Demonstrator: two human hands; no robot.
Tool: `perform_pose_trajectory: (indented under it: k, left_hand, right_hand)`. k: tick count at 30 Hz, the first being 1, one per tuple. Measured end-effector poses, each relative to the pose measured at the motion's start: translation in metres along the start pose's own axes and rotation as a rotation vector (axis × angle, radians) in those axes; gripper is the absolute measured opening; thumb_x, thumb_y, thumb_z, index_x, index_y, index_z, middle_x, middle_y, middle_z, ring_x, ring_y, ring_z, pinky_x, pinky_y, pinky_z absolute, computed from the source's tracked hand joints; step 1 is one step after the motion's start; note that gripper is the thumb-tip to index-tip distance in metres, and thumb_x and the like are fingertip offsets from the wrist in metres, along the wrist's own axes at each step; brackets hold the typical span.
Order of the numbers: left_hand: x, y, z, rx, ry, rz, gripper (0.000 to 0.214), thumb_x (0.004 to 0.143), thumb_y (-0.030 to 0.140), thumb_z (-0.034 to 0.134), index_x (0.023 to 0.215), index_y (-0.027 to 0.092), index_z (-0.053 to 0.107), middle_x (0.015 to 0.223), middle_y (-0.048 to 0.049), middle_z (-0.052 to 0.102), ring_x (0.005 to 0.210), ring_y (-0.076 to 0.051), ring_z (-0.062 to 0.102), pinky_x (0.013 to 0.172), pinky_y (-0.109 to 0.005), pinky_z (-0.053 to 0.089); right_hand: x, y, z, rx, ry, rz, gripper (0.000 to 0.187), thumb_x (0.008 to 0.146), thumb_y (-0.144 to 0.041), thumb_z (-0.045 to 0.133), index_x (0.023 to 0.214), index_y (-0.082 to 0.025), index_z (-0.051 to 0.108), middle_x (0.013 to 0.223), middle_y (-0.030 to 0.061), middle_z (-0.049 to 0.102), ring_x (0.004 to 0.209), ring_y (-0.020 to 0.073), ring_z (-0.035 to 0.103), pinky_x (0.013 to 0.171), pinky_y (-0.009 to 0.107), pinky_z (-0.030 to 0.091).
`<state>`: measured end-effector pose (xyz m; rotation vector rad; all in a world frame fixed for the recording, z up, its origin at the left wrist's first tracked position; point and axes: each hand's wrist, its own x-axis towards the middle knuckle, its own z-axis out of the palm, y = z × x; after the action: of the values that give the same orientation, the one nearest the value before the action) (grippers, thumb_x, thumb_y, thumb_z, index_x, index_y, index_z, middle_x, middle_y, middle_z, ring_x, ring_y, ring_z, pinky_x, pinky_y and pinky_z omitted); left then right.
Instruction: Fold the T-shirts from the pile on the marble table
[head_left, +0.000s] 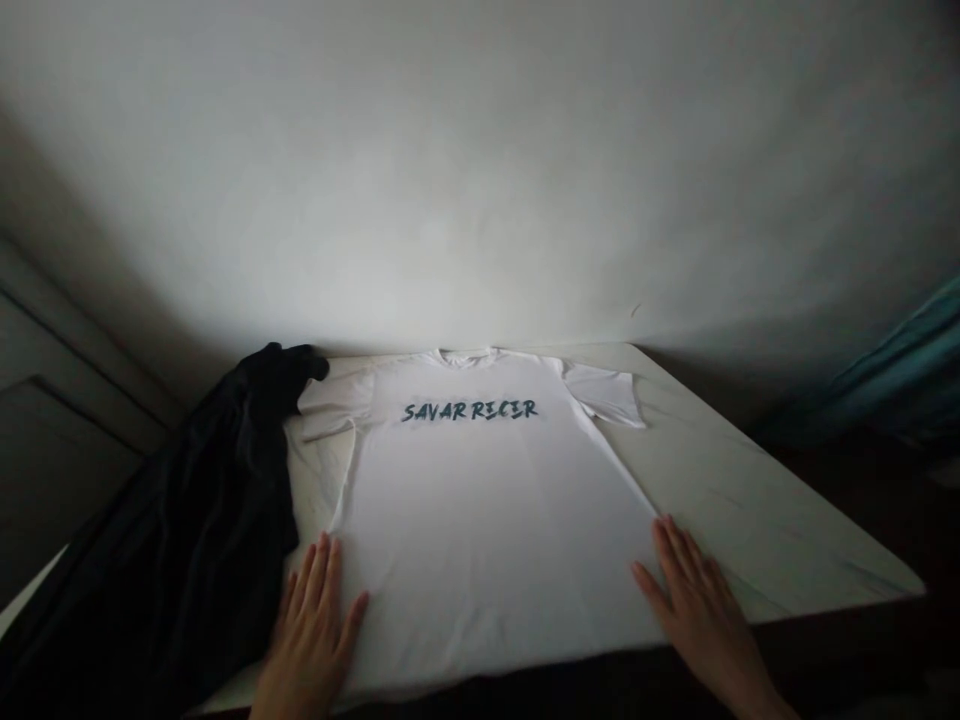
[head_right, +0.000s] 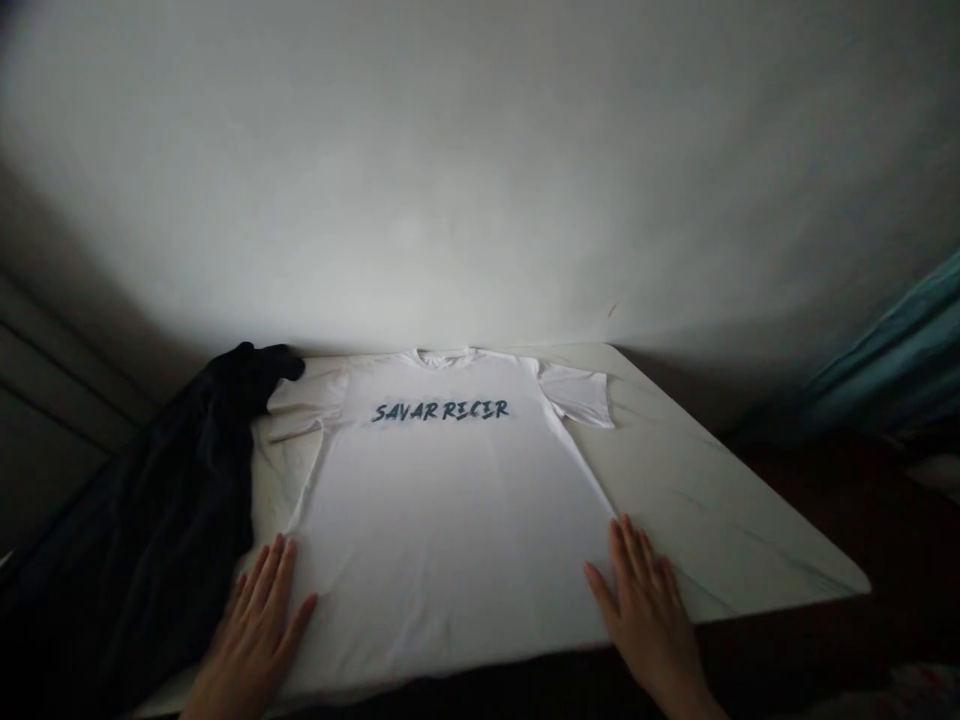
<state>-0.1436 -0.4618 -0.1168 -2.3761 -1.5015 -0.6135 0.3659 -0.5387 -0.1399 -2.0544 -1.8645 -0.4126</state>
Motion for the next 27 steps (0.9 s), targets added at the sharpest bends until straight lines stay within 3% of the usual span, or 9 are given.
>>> perform_pose_trajectory:
  k: [3,5,7,10,13,16,18,22,27]
  left_hand:
    - [-0.015,-0.003,-0.016,-0.01,-0.044,0.028,0.079,0.094,0.044,0.042,0.158,0.029,-0.001,0.155,-0.0104,0.04,0.14,-0.031,0.042,0.102,-0.051,0.05]
    - [-0.011,-0.012,-0.027,-0.044,-0.101,0.071,0.085,0.09,0.052,0.048,0.158,0.029,0.001,0.151,-0.0093,0.045,0.135,-0.029,0.049,0.097,-0.045,0.055]
    - [0.012,-0.026,-0.033,-0.082,-0.149,0.133,0.086,0.089,0.056,0.05,0.158,0.03,0.005,0.152,-0.0069,0.045,0.134,-0.027,0.051,0.098,-0.04,0.055]
    - [0.086,-0.046,-0.023,-0.099,-0.214,0.145,0.077,0.093,0.057,0.043,0.158,0.026,0.016,0.156,-0.0073,0.039,0.14,-0.026,0.044,0.109,-0.04,0.046]
    - [0.19,-0.049,0.014,-0.076,-0.358,0.068,0.066,0.097,0.05,0.038,0.152,0.014,0.035,0.155,-0.0159,0.039,0.144,-0.03,0.036,0.115,-0.047,0.036]
    - [0.281,-0.04,0.059,-0.037,-0.433,-0.053,0.057,0.098,0.031,0.038,0.15,0.005,0.037,0.157,-0.0211,0.033,0.147,-0.031,0.029,0.118,-0.046,0.03]
    - [0.317,-0.04,0.086,-0.02,-0.441,-0.141,0.056,0.099,0.028,0.034,0.15,0.004,0.036,0.157,-0.021,0.032,0.148,-0.03,0.027,0.119,-0.044,0.027]
    - [0.33,-0.068,0.118,-0.002,-0.42,-0.252,0.06,0.101,0.042,0.029,0.152,0.011,0.035,0.158,-0.0184,0.031,0.148,-0.033,0.027,0.118,-0.051,0.026]
    - [0.316,-0.117,0.122,0.043,-0.402,-0.239,0.06,0.1,0.047,0.027,0.154,0.021,0.032,0.162,-0.0121,0.026,0.148,-0.033,0.026,0.116,-0.056,0.024]
  right_hand:
    - [-0.008,0.018,0.005,-0.002,0.055,-0.027,0.068,0.09,-0.04,0.028,0.157,-0.04,0.017,0.158,0.0045,0.035,0.147,0.0343,0.026,0.111,0.071,0.025]
    - [0.013,0.019,0.01,-0.025,0.102,-0.007,0.072,0.088,-0.048,0.03,0.158,-0.036,0.017,0.156,0.0083,0.039,0.146,0.0371,0.027,0.11,0.073,0.023]
    - [0.057,0.0,0.015,-0.031,0.08,-0.038,0.077,0.087,-0.057,0.033,0.158,-0.027,0.024,0.154,0.0135,0.042,0.145,0.0397,0.029,0.11,0.073,0.024]
    - [0.153,-0.073,0.025,0.058,-0.146,-0.258,0.068,0.092,-0.054,0.035,0.149,-0.019,0.044,0.153,0.0149,0.042,0.143,0.0359,0.035,0.113,0.061,0.032]
    - [0.256,-0.179,0.044,0.193,-0.361,-0.485,0.057,0.097,-0.038,0.035,0.149,-0.016,0.044,0.157,0.0127,0.036,0.146,0.0278,0.032,0.118,0.05,0.03]
    - [0.339,-0.268,0.072,0.279,-0.433,-0.586,0.054,0.098,-0.026,0.036,0.15,-0.01,0.041,0.159,0.0134,0.03,0.148,0.0267,0.025,0.12,0.045,0.025]
    - [0.378,-0.3,0.095,0.309,-0.445,-0.594,0.054,0.099,-0.023,0.036,0.151,-0.011,0.037,0.16,0.0128,0.029,0.148,0.0268,0.026,0.12,0.045,0.025]
    - [0.425,-0.312,0.135,0.319,-0.439,-0.604,0.052,0.102,-0.03,0.038,0.151,-0.014,0.037,0.16,0.0095,0.028,0.148,0.026,0.025,0.121,0.045,0.022]
    - [0.456,-0.306,0.157,0.304,-0.443,-0.71,0.052,0.103,-0.037,0.038,0.153,-0.022,0.035,0.161,0.0064,0.027,0.149,0.0234,0.023,0.122,0.042,0.018]
